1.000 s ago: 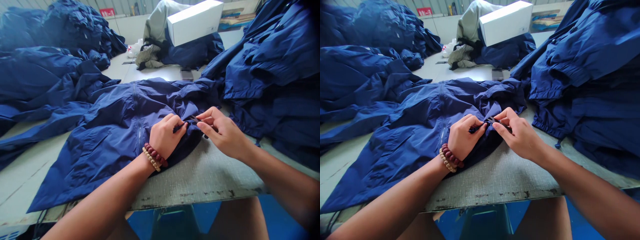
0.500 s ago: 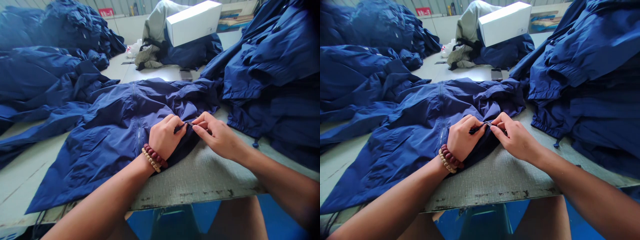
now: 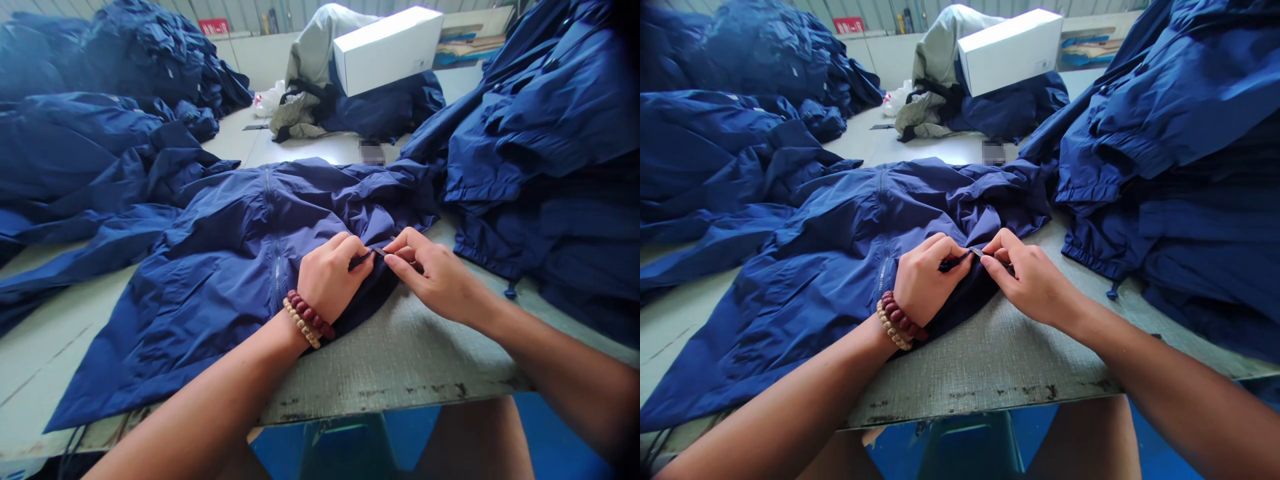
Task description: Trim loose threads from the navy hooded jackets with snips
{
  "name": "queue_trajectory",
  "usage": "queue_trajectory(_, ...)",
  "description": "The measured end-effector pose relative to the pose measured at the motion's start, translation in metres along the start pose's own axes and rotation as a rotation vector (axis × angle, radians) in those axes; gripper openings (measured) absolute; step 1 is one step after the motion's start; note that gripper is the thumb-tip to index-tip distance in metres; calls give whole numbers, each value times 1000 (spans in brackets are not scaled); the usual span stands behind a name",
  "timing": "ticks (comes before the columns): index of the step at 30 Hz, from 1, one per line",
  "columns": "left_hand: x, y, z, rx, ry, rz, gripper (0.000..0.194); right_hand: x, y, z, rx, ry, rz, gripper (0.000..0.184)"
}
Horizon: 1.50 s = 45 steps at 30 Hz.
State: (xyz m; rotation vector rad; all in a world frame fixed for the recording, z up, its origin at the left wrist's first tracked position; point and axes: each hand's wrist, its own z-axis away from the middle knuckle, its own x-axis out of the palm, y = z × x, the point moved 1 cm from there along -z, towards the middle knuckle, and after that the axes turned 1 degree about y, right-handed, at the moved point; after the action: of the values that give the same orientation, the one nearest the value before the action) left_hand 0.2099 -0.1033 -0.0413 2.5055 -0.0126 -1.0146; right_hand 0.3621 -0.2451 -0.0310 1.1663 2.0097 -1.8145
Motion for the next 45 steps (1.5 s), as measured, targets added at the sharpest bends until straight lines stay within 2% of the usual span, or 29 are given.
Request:
queue_trajectory(33, -1, 2, -1, -43, -31, 35, 16, 0, -2, 0, -30, 10, 29, 20)
queue_trajectory(45, -1, 2, -1, -31, -19, 20, 14, -7, -3, -1, 12, 130, -5, 23)
